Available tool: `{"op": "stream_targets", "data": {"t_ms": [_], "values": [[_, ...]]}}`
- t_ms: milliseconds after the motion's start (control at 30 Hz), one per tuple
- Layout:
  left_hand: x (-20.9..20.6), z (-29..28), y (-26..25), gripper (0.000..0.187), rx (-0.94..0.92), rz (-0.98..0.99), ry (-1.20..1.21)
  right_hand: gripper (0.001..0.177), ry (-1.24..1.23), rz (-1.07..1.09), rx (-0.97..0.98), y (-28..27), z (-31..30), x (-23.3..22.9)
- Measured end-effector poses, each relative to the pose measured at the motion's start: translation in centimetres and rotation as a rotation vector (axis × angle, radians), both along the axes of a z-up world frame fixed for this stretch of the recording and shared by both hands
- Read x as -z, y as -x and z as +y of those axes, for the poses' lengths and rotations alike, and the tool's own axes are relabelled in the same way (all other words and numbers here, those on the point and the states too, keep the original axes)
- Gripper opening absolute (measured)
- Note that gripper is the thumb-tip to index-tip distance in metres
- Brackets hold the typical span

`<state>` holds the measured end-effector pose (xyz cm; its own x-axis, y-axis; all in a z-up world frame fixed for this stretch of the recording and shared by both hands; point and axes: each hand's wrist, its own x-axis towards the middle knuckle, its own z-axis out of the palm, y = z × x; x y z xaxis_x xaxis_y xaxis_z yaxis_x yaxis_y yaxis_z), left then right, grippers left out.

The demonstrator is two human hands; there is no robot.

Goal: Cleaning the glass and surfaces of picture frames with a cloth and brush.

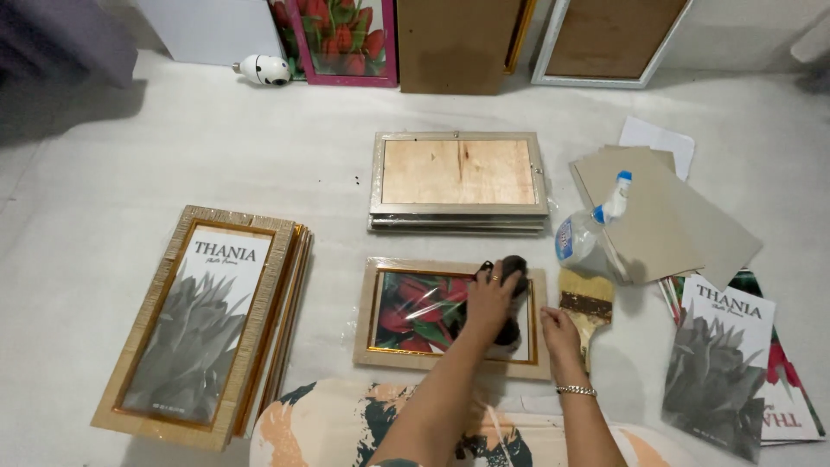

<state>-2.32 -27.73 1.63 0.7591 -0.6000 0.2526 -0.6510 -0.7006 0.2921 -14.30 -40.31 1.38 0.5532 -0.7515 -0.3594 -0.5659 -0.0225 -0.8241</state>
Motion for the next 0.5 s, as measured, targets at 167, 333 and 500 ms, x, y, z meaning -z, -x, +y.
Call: {"op": "stream_targets", "data": {"t_ms": [167, 333, 500], "values": [[-2.3, 8.2, -2.2, 0.04, -0.24, -0.068, -0.071, 0.032, -0.034, -0.036, -0.019, 0.2, 0.4, -0.8], [-1.2, 16.6, -5.3, 0.036, -0.525, -0.186, -0.102, 0.031, -0.048, -0.089, -0.015, 0.3, 1.0, -2.1], [-2.3, 20.5, -6.2, 0.045, -0.341, 0.154, -0.318, 0.031, -0.073, -0.113, -0.017, 0.1, 1.5, -2.1]]}}
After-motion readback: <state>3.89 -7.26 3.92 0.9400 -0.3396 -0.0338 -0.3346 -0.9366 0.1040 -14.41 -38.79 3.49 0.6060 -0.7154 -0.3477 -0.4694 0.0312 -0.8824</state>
